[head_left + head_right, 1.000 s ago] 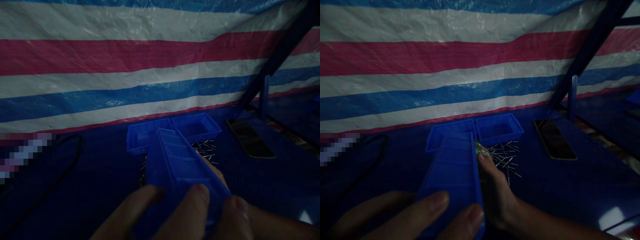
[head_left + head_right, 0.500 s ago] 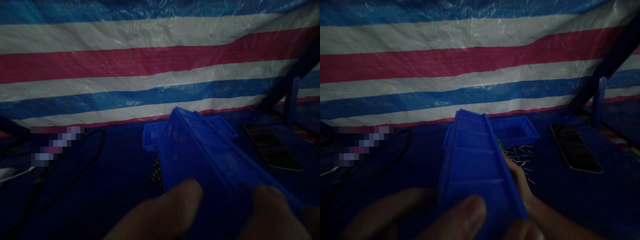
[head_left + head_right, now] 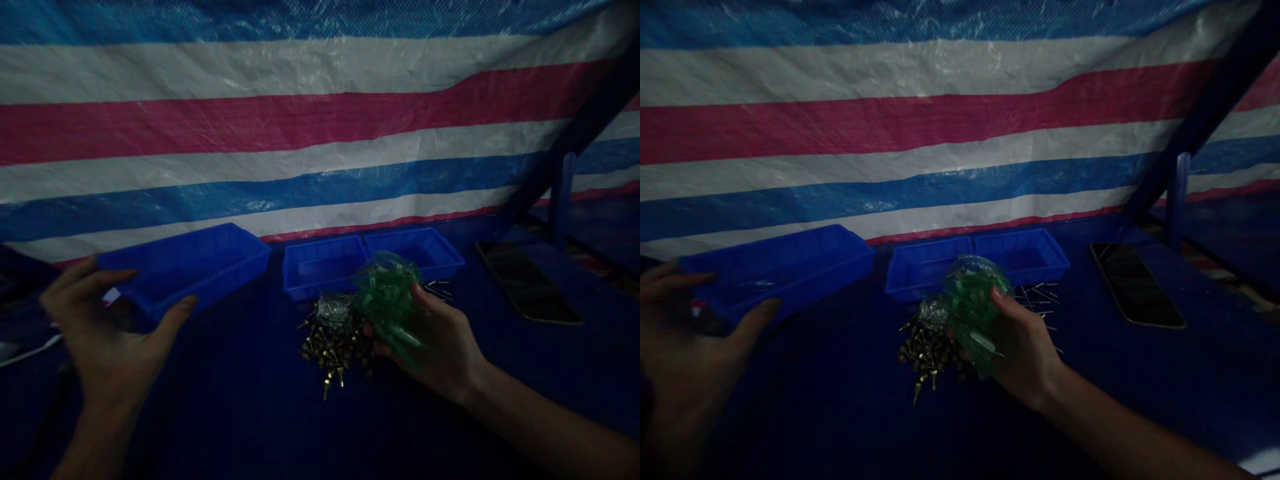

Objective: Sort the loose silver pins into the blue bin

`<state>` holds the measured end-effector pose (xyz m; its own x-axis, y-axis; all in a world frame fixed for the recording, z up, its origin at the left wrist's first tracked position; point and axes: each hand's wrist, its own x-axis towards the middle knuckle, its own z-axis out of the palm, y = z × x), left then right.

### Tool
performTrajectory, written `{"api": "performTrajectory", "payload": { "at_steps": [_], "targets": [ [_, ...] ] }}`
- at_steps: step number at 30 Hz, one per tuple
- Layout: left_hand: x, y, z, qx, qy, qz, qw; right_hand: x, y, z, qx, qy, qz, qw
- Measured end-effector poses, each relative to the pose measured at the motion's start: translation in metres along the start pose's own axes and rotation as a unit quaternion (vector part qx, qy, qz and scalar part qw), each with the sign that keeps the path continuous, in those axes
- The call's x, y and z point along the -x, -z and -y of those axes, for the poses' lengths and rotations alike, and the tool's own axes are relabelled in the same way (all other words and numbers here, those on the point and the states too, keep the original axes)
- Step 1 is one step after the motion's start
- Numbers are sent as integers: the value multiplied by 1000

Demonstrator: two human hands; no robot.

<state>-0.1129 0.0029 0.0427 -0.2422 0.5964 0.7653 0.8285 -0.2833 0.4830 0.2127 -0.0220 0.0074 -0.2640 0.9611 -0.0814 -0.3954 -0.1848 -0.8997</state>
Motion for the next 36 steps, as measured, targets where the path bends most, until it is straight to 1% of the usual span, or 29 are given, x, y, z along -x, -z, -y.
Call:
{"api": "performTrajectory", "payload": {
  "at_steps": [2,4,6,7,8,10,12,14,16,18,20,22,24,27,28,30,32,34,36],
  "targets": [
    [0,-11,10,52,6,3,999,0,-1,2,14,-2,-23,1000],
    [6,-18,18,70,11,-1,998,-1,-2,3,36,2,-54,998],
    [13,-24,23,67,15,14,998,-1,-1,1,90,32,-82,992],
    [16,-27,25,63,18,32,997,-2,0,0,132,59,-92,985],
    [19,-30,27,56,18,45,997,-2,1,-1,183,91,-98,974],
    [22,-34,30,27,38,71,996,-3,4,-3,292,163,-102,937],
    [22,-36,32,-13,78,93,993,-4,6,-5,385,231,-101,888],
    [21,-36,34,-58,123,122,983,-4,7,-7,440,274,-93,850],
    [19,-35,36,-95,133,152,975,-4,7,-9,469,284,-76,833],
    [19,-35,39,-110,102,179,972,-2,7,-11,501,273,-47,820],
    [19,-35,43,-117,71,198,971,0,6,-13,550,257,-16,794],
    [22,-36,46,-120,58,204,970,3,6,-15,599,246,7,762],
    [25,-37,46,-117,54,197,972,6,5,-15,634,240,19,735],
    [28,-36,40,-121,46,175,976,9,3,-15,661,244,18,709],
    [28,-34,35,-132,32,166,977,10,3,-14,666,247,13,703],
    [27,-30,24,-162,-15,145,976,10,3,-14,673,253,7,695],
    [27,-27,7,-181,-65,117,974,10,3,-14,674,258,6,692],
    [31,-26,-12,-178,-108,94,974,8,4,-15,669,260,4,696],
    [41,-30,-33,-141,-161,128,968,7,5,-17,661,259,2,704]
  ]
}}
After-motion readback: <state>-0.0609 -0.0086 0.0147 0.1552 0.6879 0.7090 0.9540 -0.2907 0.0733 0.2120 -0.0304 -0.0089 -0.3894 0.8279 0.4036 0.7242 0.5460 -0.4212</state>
